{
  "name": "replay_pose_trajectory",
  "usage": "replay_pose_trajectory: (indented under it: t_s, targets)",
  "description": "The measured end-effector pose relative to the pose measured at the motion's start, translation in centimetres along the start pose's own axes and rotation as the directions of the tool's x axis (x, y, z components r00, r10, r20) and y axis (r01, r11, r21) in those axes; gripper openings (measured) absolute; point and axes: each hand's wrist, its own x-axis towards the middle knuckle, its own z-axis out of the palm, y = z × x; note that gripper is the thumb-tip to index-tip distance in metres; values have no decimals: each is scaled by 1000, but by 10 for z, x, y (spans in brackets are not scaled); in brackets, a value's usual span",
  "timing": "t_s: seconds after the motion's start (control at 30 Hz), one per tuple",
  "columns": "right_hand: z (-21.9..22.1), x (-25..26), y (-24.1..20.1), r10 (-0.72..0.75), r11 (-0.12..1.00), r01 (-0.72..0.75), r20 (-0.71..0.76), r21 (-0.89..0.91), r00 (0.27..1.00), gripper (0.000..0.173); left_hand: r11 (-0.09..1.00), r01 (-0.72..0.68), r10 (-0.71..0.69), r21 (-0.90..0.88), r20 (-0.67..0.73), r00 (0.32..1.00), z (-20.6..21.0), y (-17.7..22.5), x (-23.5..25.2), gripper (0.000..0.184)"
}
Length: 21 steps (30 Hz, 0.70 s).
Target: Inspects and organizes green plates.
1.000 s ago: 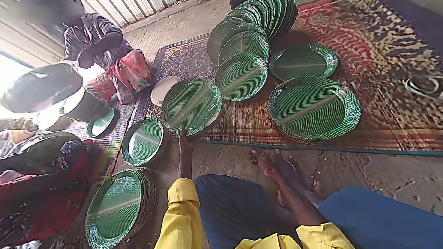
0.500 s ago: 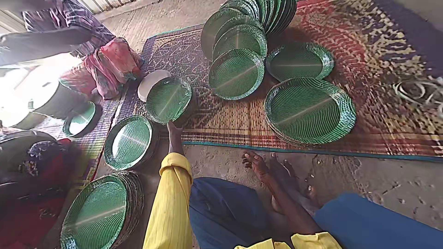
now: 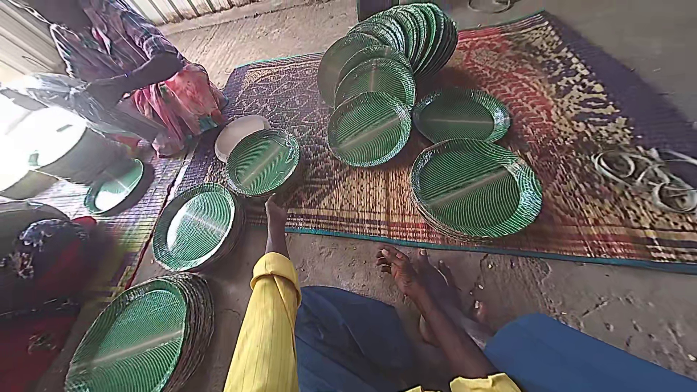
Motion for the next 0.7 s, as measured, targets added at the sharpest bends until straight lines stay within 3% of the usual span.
replay_pose_trajectory:
  t_s: [0.1,0.23,0.37,0.43,0.5,0.53,0.6,0.63,0.67,0.7]
  targets:
    - [1,2,2,8,1000,-8,17,-23,1000,26,996,0,4,92,-36,999,-5,-15,-24,44]
    - [2,-1,1,12,998,-11,9,-55,1000,28,992,66,-86,-106,-197,977,16,-26,-76,39]
    - [2,-2,-4,-13,1000,12,-22,-27,1000,27,955,188,-221,-231,-128,967,34,-35,-144,40]
    - [2,-4,-9,-59,997,57,-35,-50,998,27,972,219,-219,-86,6,976,37,-47,-174,37]
    - [0,-8,-22,-135,983,131,-26,-127,990,26,973,26,-82,231,235,969,29,-67,-196,32]
    - [-2,-8,-29,-194,965,188,-12,-181,981,26,891,-187,15,413,386,922,21,-74,-205,33]
    - [-3,-8,-51,-343,911,328,-21,-249,939,23,476,-607,99,636,647,756,8,-82,-216,36]
    - [-2,-9,-64,-420,876,393,-40,-279,907,21,273,-708,82,651,718,692,4,-84,-219,36]
    - [-2,-10,-79,-494,834,453,-59,-314,868,20,145,-749,67,647,749,659,2,-86,-222,36]
    - [-2,-10,-93,-559,786,500,-74,-362,826,20,99,-748,58,657,746,663,0,-89,-223,36]
